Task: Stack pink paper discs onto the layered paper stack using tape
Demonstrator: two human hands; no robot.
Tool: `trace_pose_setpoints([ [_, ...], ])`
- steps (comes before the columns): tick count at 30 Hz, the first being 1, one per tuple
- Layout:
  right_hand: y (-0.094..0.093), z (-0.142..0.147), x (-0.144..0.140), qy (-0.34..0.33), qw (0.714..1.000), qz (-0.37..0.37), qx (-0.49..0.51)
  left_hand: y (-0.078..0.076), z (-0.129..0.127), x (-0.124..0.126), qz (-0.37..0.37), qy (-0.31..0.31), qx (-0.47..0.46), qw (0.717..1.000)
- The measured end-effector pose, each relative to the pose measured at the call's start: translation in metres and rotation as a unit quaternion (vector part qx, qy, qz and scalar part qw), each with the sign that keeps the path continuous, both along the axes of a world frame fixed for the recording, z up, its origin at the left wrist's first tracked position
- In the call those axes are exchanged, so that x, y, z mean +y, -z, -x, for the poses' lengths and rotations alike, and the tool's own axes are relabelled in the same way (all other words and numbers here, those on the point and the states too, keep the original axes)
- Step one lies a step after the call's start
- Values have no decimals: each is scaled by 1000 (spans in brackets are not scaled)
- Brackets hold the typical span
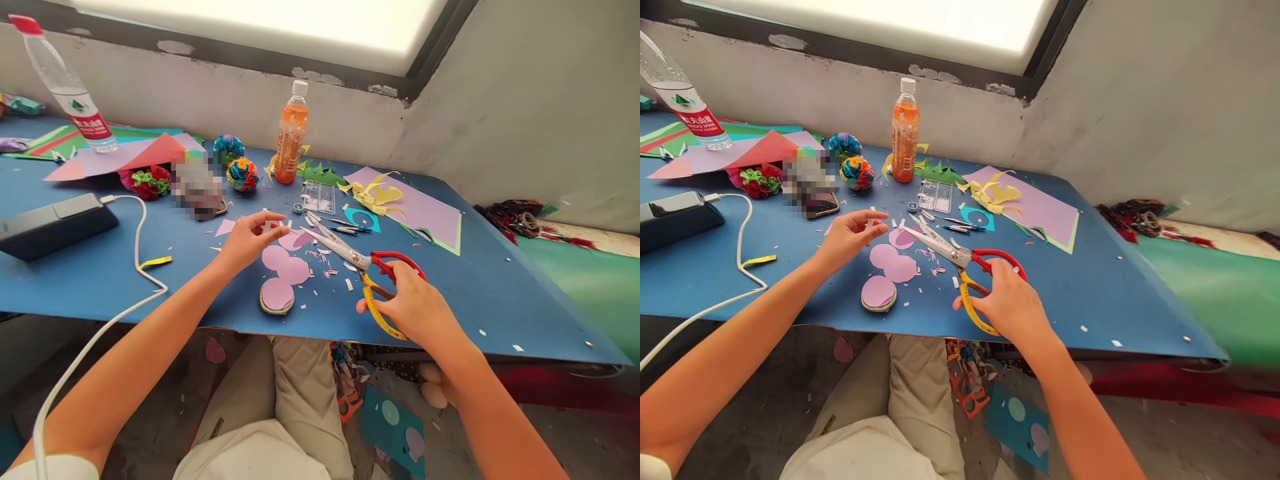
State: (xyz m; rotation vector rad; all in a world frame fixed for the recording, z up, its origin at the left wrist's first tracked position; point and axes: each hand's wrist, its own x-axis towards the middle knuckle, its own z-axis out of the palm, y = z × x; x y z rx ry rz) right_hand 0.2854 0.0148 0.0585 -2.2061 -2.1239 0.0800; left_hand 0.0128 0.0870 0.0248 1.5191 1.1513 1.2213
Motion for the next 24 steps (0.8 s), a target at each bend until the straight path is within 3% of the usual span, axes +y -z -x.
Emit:
trace_pose_setpoints([
  [5,1,9,4,-9,1000,3,12,-1,-2,-2,21,52,-3,998],
  [10,-1,14,6,-2,999,-4,34,2,0,-1,-4,-12,41,999],
  [12,-3,12,6,17,999,-5,48,1,1,0,-3,-7,59,998],
  [16,-4,6,4,70,995,-11,63,4,3,1,-24,52,151,987],
  [20,0,1,-2,72,995,-6,65,7,5,2,-90,11,257,962],
  [22,2,1,-5,68,995,-1,66,4,7,0,-94,-19,233,968],
  [24,2,3,-11,65,995,7,76,-1,10,-6,-88,-31,148,985],
])
